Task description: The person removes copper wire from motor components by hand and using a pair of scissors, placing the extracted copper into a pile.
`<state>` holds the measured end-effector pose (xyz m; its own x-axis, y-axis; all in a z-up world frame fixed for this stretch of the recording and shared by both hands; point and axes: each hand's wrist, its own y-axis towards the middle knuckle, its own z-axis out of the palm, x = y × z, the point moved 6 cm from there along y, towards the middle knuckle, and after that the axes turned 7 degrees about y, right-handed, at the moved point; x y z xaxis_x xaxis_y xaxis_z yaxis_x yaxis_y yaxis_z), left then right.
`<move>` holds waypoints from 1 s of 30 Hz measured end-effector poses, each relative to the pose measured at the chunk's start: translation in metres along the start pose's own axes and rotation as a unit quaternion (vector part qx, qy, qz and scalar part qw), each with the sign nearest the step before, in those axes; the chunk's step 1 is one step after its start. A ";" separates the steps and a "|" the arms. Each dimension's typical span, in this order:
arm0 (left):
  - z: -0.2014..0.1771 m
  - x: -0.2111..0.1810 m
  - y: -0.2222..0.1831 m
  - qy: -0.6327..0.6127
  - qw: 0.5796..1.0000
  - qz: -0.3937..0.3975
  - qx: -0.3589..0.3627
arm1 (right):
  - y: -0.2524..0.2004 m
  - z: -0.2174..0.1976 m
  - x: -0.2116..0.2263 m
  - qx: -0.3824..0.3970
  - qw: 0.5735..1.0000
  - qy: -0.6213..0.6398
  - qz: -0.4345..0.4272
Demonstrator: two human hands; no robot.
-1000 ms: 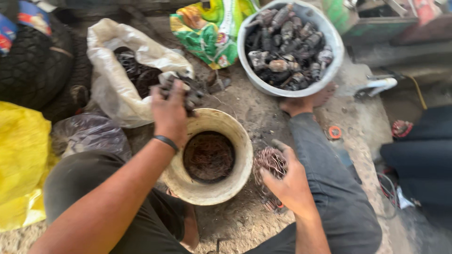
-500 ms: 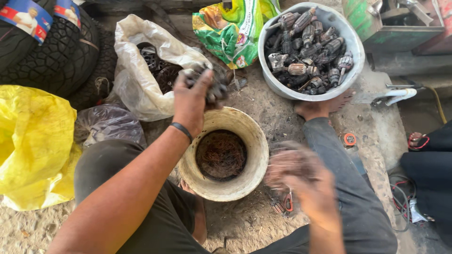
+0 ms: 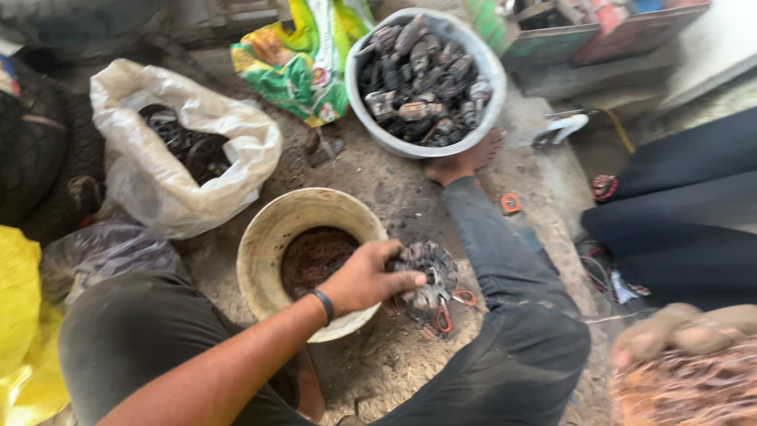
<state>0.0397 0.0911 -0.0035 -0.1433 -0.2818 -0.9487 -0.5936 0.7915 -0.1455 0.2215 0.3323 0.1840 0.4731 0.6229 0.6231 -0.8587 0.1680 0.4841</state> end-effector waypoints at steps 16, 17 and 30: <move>0.064 -0.116 -0.017 0.019 0.977 0.212 0.024 | -0.055 -0.034 -0.093 -0.183 0.952 -0.240 0.048; 0.073 -0.107 -0.017 0.030 0.984 0.175 0.033 | -0.059 -0.040 -0.090 -0.180 0.936 -0.295 0.058; 0.073 -0.072 0.008 0.142 0.977 0.156 -0.036 | -0.069 -0.026 -0.098 -0.291 0.769 -0.569 0.028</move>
<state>0.1029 0.1577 0.0431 -0.5338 -0.1803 -0.8262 -0.5389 0.8254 0.1681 0.2295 0.2792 0.0733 0.0135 -0.3747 0.9271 -0.6699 0.6849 0.2866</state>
